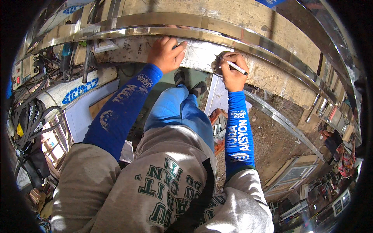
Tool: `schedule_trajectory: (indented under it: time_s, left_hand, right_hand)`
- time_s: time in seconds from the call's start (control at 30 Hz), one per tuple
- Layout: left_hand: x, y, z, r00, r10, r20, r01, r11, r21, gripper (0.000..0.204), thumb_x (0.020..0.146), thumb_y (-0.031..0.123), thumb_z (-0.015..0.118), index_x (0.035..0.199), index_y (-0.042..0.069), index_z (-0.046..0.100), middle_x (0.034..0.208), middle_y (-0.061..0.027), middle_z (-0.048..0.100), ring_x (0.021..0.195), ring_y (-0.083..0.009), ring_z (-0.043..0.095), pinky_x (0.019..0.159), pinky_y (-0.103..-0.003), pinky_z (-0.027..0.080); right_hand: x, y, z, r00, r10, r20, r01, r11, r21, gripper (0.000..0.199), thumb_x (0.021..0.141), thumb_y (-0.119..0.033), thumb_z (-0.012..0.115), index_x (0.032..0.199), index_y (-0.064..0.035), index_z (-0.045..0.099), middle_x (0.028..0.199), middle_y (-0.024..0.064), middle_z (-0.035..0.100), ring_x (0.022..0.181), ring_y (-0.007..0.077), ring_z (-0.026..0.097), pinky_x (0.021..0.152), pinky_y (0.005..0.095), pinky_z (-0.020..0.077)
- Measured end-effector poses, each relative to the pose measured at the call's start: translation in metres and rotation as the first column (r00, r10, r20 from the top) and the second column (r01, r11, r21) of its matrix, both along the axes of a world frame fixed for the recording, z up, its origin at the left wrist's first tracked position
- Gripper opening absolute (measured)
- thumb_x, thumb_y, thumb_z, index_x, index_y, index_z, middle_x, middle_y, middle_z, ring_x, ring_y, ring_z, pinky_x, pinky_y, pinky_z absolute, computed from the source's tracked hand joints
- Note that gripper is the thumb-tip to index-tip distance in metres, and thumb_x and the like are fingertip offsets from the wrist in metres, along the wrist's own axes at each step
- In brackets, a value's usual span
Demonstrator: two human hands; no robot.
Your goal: The person uses a speed square and a marker to draw straight lines on a flat metal sheet. They reposition the square multiple times to create intersecting lines and then draw additional lines freehand along the sheet's edge.
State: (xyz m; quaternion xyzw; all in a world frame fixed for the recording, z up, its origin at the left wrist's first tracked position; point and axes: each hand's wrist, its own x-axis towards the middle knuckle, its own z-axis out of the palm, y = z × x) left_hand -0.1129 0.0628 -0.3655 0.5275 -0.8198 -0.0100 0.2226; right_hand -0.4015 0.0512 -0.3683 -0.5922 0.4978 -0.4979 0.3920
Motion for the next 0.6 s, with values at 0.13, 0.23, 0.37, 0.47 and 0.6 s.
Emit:
schedule_trajectory:
  time_s: [0.13,0.23,0.37,0.47,0.6]
  left_hand:
    - [0.002,0.0,0.0,1.0,0.001,0.007,-0.001,1.0,0.001,0.026,0.089,0.026,0.079,0.115,0.019,0.082,0.089,-0.003,0.06,0.088,-0.0256,0.06,0.076,-0.043,0.052]
    - [0.0,0.0,0.0,1.0,-0.006,0.014,0.006,1.0,-0.017,0.027,0.089,0.025,0.079,0.115,0.019,0.082,0.09,-0.0034,0.06,0.088,-0.0257,0.06,0.076,-0.043,0.052]
    - [-0.002,0.0,0.0,1.0,-0.008,0.025,0.008,1.0,-0.011,0.028,0.089,0.026,0.077,0.116,0.018,0.082,0.091,-0.0037,0.061,0.089,-0.026,0.061,0.077,-0.043,0.052]
    - [0.0,-0.001,0.0,1.0,-0.016,0.026,0.017,1.0,-0.02,0.027,0.091,0.027,0.076,0.116,0.018,0.082,0.091,-0.0037,0.062,0.089,-0.0259,0.061,0.078,-0.043,0.051]
    - [-0.001,0.0,0.0,1.0,-0.013,0.01,0.013,1.0,0.015,0.03,0.092,0.025,0.077,0.121,0.017,0.081,0.09,-0.0054,0.06,0.088,-0.0271,0.06,0.077,-0.044,0.049]
  right_hand:
    - [-0.001,0.008,0.001,0.979,-0.097,0.178,0.075,0.99,0.123,0.007,0.083,0.003,0.075,0.086,-0.0003,0.069,0.093,0.0144,0.074,0.09,0.0244,0.072,0.084,0.0355,0.057]
    - [0.0,0.017,0.007,0.999,-0.033,0.033,0.034,0.999,-0.016,0.008,0.084,0.003,0.076,0.086,-0.0011,0.069,0.097,0.0143,0.075,0.092,0.0254,0.072,0.086,0.0365,0.0569]
    - [0.013,0.023,0.016,0.995,0.101,-0.004,-0.101,0.994,-0.04,0.01,0.083,0.002,0.078,0.086,0.0001,0.069,0.096,0.0143,0.074,0.091,0.0259,0.072,0.086,0.0367,0.0564]
    - [0.015,0.023,0.007,0.996,0.076,0.037,-0.075,0.997,-0.008,0.009,0.082,0.003,0.076,0.086,0.0009,0.069,0.097,0.0146,0.074,0.09,0.025,0.072,0.086,0.0358,0.0571]
    - [0.016,0.022,0.005,0.998,0.061,0.0,-0.061,0.998,-0.036,0.009,0.081,0.004,0.075,0.087,0.0013,0.069,0.097,0.0146,0.075,0.089,0.0236,0.072,0.086,0.0347,0.0577]
